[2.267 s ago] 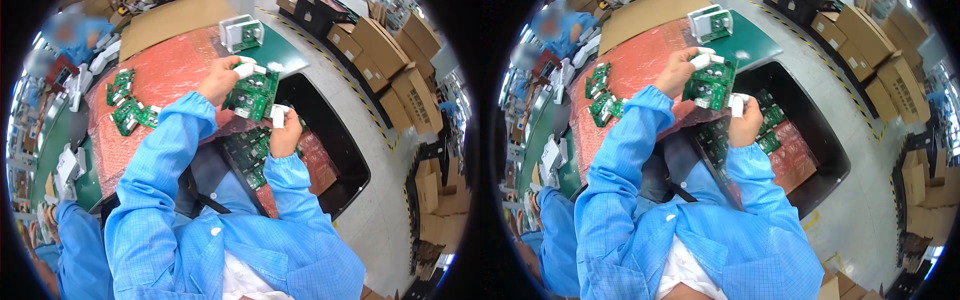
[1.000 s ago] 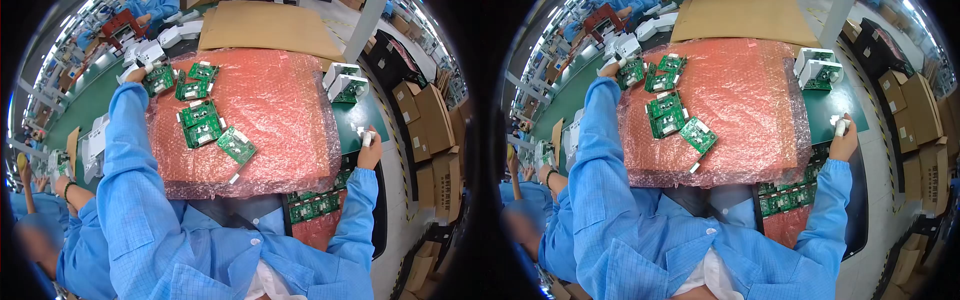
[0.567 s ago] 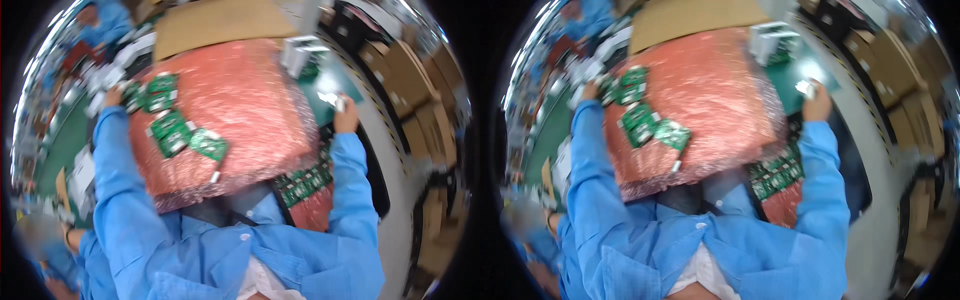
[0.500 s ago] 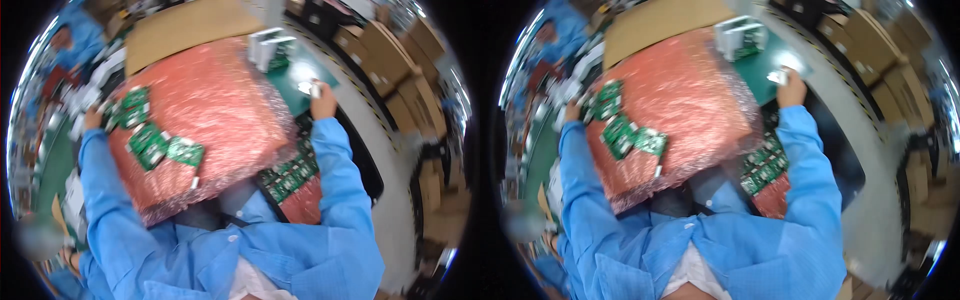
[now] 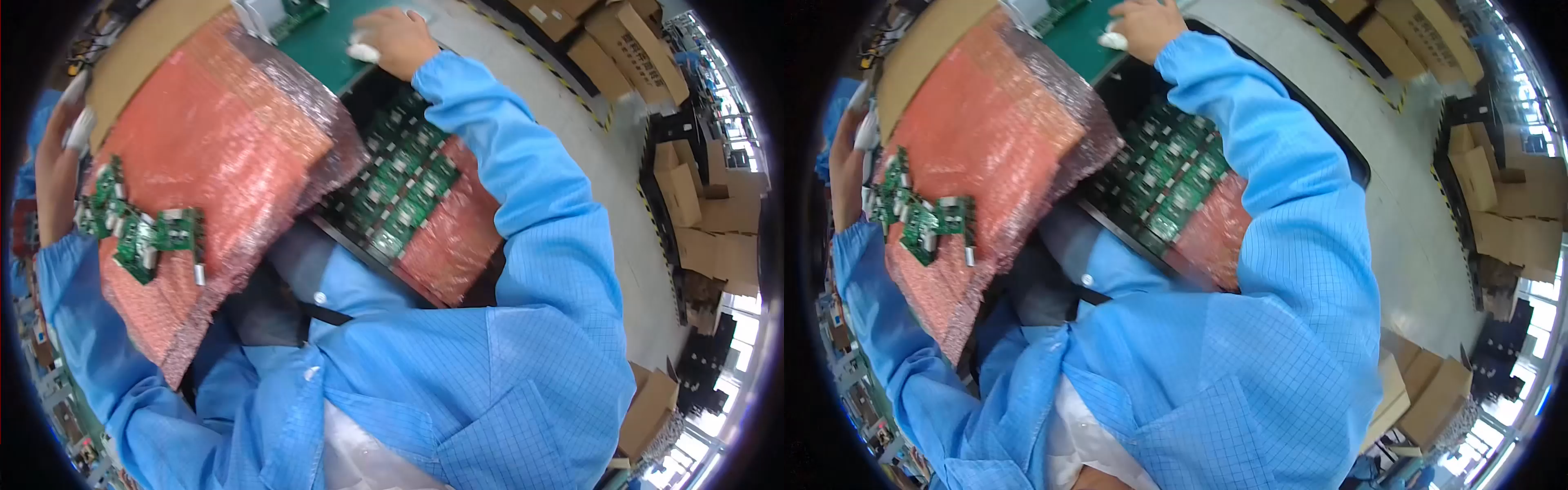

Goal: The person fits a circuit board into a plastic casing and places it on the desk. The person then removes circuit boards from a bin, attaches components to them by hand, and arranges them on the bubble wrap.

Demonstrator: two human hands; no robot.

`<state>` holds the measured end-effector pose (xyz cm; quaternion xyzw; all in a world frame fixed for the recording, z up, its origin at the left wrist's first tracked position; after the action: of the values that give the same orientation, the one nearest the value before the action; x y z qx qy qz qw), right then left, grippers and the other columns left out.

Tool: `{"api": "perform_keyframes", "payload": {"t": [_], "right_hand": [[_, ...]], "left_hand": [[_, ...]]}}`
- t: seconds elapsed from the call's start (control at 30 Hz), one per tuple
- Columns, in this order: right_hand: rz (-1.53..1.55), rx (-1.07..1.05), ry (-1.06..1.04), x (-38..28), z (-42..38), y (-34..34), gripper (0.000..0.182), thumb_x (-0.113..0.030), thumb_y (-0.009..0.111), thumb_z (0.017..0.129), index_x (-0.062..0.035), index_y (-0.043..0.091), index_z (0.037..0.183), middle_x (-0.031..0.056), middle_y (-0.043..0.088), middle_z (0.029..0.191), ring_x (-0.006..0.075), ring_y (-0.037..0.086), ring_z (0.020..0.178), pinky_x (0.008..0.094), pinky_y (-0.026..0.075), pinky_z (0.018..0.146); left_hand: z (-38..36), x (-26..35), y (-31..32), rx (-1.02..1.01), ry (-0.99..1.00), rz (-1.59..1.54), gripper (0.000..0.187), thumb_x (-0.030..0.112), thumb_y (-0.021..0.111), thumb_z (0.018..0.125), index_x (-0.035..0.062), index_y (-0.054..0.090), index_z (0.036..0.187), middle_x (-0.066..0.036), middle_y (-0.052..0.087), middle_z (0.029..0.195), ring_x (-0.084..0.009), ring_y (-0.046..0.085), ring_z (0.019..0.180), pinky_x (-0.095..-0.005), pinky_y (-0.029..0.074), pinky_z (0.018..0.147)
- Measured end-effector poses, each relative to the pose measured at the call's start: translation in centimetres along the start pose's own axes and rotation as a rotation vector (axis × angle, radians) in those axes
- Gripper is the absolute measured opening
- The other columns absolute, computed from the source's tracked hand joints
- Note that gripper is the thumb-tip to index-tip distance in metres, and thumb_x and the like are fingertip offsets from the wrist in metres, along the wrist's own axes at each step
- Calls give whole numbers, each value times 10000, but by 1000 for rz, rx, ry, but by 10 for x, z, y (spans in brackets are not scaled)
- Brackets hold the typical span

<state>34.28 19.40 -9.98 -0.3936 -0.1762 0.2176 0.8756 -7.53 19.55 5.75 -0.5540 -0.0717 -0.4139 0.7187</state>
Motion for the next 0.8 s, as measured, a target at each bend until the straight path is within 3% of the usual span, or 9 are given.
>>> {"api": "perform_keyframes", "payload": {"t": [0.1,0.17,0.2,0.23,0.33,0.43,0.5,0.7,0.8], "right_hand": [[379,-124,198,15,-33,-12,530,-347,542,851,-72,420,1287,231,401,1310,410,393,1189,463,322,992],[379,206,362,29,-69,-20,300,-316,559,858,-97,608,1057,118,587,1097,284,526,1049,371,408,889],[339,91,668,43,-103,-19,357,-256,591,840,-73,555,1144,134,591,1102,269,560,1028,349,423,885],[474,393,830,60,-149,4,274,-272,626,806,-80,626,1001,130,640,968,302,612,872,374,473,787],[268,182,1391,47,-292,39,258,-153,687,739,-39,627,963,141,658,895,234,643,840,338,499,739],[486,-31,1575,-3,-442,136,182,-34,693,698,-16,654,875,84,655,809,167,606,737,327,503,688],[734,129,2040,-42,-458,167,194,-64,708,711,18,640,873,112,653,827,182,607,759,331,496,697],[189,-295,2066,-74,-403,157,303,-108,741,701,62,612,916,149,647,843,243,618,763,358,490,685],[445,35,2227,-81,-413,176,378,-127,734,707,66,574,991,157,649,876,286,621,779,396,482,711]], "left_hand": [[-3,80,87,-209,201,119,486,189,574,842,17,446,1278,-100,487,1274,-207,433,1190,-318,333,987],[-11,102,148,-375,325,242,578,233,631,792,5,421,1280,-152,437,1302,-287,405,1211,-371,326,1008],[-17,103,173,-462,387,266,639,250,661,762,-3,400,1287,-187,402,1318,-336,383,1222,-401,319,1019],[-23,95,192,-537,381,314,690,246,673,743,8,363,1312,-199,354,1343,-354,356,1235,-412,302,1030],[-34,82,229,-699,357,449,874,282,699,694,24,227,1383,-227,197,1418,-411,232,1290,-439,231,1072],[-38,82,233,-682,376,453,893,283,690,699,20,193,1393,-226,172,1430,-414,213,1299,-437,219,1077],[-39,85,235,-695,353,452,912,243,692,684,18,174,1399,-222,150,1441,-410,194,1310,-432,208,1084],[-39,95,240,-686,291,463,1036,21,732,529,20,170,1399,-203,131,1451,-391,174,1326,-424,198,1093],[-40,97,242,-669,265,457,1066,-34,728,477,20,183,1392,-197,126,1454,-382,171,1331,-421,198,1094]]}}
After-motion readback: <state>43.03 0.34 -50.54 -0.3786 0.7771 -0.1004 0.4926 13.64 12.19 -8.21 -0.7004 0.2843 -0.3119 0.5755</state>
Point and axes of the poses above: each hand's wrist, its own z-axis towards the middle knuckle, its own y-axis out of the palm, x = y × z, the point moved 2 cm from there along z, towards the middle knuckle
